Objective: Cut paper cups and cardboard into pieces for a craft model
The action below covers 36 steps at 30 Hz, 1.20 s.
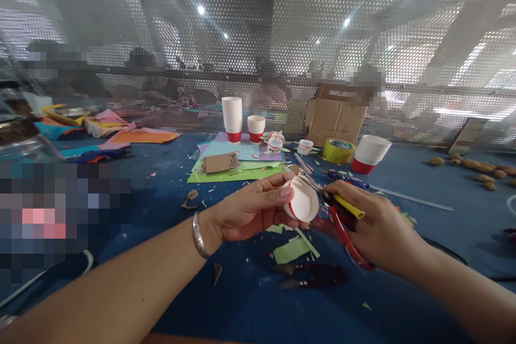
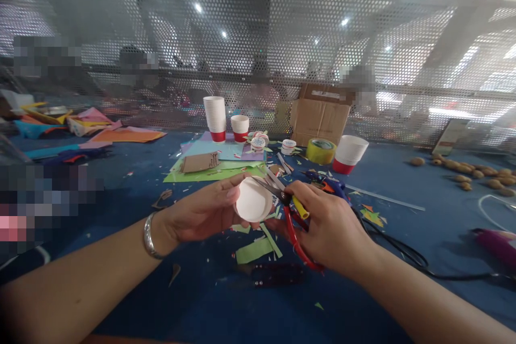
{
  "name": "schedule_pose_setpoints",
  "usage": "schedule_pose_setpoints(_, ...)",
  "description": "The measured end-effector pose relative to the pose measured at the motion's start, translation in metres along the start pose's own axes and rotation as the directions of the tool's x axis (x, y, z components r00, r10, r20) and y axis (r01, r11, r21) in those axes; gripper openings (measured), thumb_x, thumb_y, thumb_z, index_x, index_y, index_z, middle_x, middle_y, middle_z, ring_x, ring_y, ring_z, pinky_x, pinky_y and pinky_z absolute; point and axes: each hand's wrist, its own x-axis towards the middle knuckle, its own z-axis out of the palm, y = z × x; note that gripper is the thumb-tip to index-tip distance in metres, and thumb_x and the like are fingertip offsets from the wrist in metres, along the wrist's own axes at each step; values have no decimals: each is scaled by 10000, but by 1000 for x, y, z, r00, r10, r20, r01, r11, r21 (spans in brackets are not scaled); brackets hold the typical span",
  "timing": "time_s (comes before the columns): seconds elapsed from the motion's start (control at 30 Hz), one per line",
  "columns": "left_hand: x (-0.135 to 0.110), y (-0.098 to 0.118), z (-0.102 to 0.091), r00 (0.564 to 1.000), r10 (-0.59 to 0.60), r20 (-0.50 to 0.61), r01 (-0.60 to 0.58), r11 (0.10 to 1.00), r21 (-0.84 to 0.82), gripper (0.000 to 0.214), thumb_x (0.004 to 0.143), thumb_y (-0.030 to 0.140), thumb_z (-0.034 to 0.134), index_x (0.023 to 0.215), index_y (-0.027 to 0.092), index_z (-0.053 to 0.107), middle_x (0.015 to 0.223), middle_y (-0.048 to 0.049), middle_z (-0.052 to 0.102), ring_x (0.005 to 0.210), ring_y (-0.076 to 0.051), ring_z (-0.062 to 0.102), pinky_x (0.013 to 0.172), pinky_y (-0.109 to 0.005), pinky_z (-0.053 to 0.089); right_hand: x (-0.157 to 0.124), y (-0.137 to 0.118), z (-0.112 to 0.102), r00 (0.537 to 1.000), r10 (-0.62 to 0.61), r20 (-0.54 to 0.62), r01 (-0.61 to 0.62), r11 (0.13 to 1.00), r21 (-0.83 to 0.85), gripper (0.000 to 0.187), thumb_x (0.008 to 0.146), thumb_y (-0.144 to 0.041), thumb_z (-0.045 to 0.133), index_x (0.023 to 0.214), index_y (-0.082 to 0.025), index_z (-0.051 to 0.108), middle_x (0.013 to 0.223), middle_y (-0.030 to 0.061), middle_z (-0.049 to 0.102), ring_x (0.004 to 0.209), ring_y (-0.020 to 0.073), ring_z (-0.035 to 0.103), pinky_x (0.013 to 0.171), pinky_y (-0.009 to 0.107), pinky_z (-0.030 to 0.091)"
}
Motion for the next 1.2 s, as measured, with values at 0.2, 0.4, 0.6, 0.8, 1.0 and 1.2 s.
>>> schedule_pose_setpoints(0.2,-1,0,3,999,-41,-9,41,998,38,616,812,454,786,1322,177,582,1105,-142,673,893,-200,696,788,-294,557,-2,0,-3,999,-31,-7,31,999,-19,210,889,-296,605,1072,-192,615,966,83,762,734,221,717,617,304,519)
schedule_pose_setpoints(0.4,-2,0,4,998,-59,-5,59,998,38,644,790,437,812,1334,180,583,1112,-134,681,900,-205,705,761,-281,547,-3,1,-4,999,-47,15,48,998,-28,140,926,-307,593,999,-194,630,811,62,730,616,182,645,566,286,477)
schedule_pose_setpoints(0.6,-2,0,4,997,-59,47,57,998,37,649,811,468,787,1343,159,580,1103,-162,704,843,-181,715,676,-216,533,-5,0,-7,992,-127,-18,126,991,-46,87,936,-226,537,942,-193,617,770,55,724,572,163,630,523,259,442)
schedule_pose_setpoints(0.8,-1,-1,0,995,-57,79,54,998,39,568,828,515,753,1228,129,637,1034,-152,721,782,-163,719,662,-205,546,-3,-4,-9,980,-190,-54,186,980,-64,125,964,-241,515,893,-206,611,657,39,691,530,172,628,494,260,437)
schedule_pose_setpoints(1.0,0,-1,-2,994,-67,86,66,998,17,550,849,535,722,1216,134,638,995,-142,727,731,-137,709,651,-189,539,3,-11,-13,977,-202,-65,196,977,-80,191,979,-291,508,836,-220,613,611,34,701,450,169,606,460,277,414)
schedule_pose_setpoints(1.2,-2,-1,-1,993,-73,93,70,997,35,552,848,573,701,1141,106,675,918,-141,711,691,-134,672,656,-210,534,4,-10,-13,964,-254,-82,245,964,-105,211,989,-256,490,819,-206,603,613,29,705,444,139,599,458,255,387)
